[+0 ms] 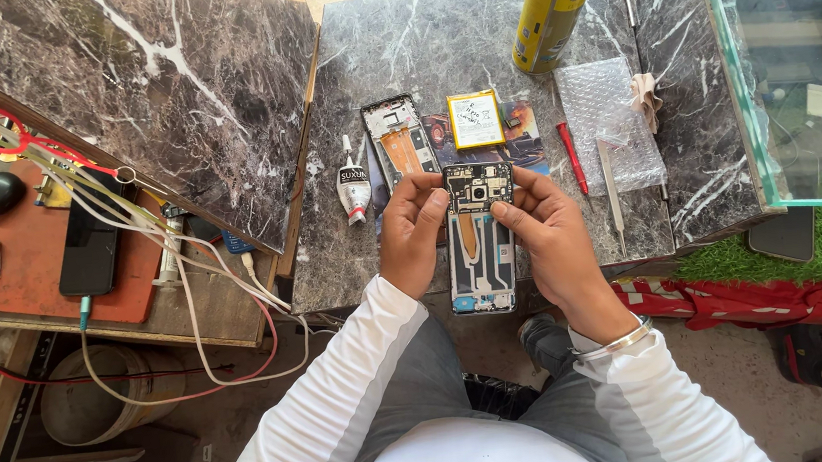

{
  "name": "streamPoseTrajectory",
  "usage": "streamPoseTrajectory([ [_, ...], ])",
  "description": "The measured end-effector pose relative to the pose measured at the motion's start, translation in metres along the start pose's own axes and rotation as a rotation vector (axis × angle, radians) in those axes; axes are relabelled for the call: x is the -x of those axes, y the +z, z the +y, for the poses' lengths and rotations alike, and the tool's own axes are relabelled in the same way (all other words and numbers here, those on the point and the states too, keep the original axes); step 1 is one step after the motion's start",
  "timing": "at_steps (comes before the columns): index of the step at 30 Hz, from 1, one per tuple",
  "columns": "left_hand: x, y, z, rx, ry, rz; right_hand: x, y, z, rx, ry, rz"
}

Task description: The person disassembles a smartphone, removes the motherboard, and uses a metal spudger to pry and separate internal components from the phone housing. The person handles the phone frame, motherboard, and tools on a workbench.

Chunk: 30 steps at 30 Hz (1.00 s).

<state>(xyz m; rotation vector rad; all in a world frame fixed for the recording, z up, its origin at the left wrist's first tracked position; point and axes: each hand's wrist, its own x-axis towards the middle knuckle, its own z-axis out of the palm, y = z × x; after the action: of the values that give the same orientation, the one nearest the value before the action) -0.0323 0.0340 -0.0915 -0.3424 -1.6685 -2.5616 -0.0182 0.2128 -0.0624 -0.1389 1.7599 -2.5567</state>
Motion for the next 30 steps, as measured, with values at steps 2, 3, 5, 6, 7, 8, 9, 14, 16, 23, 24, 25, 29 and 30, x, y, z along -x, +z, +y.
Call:
streamPoseTrajectory([
  [2, 0.0, 0.001, 0.0, -0.017, -0.003, -0.028, 0.0, -0.002, -0.002, 0.011, 0.0, 0.01],
  [3, 0.0, 0.001, 0.0, -0.045, 0.006, -0.043, 0.001, -0.003, -0.004, 0.026, -0.002, 0.013],
  [5, 0.001, 0.001, 0.0, -0.08, 0.017, -0.059, 0.003, -0.004, -0.007, 0.043, -0.01, 0.013],
  [6, 0.001, 0.002, 0.0, -0.086, 0.02, -0.062, 0.004, -0.004, -0.008, 0.047, -0.019, 0.008],
  [7, 0.001, 0.002, 0.0, -0.093, 0.024, -0.064, 0.005, -0.003, -0.01, 0.051, -0.028, 0.004],
  [8, 0.001, 0.003, 0.0, -0.101, 0.025, -0.065, 0.006, -0.003, -0.012, 0.058, -0.033, 0.016],
  [9, 0.002, 0.003, 0.001, -0.11, 0.027, -0.066, 0.007, -0.002, -0.014, 0.065, -0.039, 0.027],
  [14, 0.003, 0.007, 0.006, -0.058, -0.034, -0.103, 0.009, -0.007, -0.025, -0.043, -0.086, 0.096],
  [16, 0.004, 0.008, 0.009, -0.114, -0.027, -0.063, 0.007, -0.016, -0.033, -0.076, -0.131, 0.131],
  [23, 0.002, 0.006, 0.011, 0.012, -0.032, 0.097, -0.003, -0.064, -0.056, -0.075, -0.184, 0.247],
  [24, 0.002, 0.005, 0.01, 0.021, -0.035, 0.103, -0.006, -0.069, -0.058, -0.065, -0.164, 0.241],
  [25, 0.001, 0.005, 0.009, 0.028, -0.038, 0.109, -0.009, -0.072, -0.057, -0.056, -0.145, 0.235],
  [29, 0.001, 0.004, 0.005, 0.058, -0.017, 0.094, -0.017, -0.072, -0.047, 0.136, -0.036, 0.191],
  [30, 0.001, 0.003, 0.005, 0.064, -0.012, 0.093, -0.018, -0.069, -0.044, 0.191, -0.019, 0.175],
])
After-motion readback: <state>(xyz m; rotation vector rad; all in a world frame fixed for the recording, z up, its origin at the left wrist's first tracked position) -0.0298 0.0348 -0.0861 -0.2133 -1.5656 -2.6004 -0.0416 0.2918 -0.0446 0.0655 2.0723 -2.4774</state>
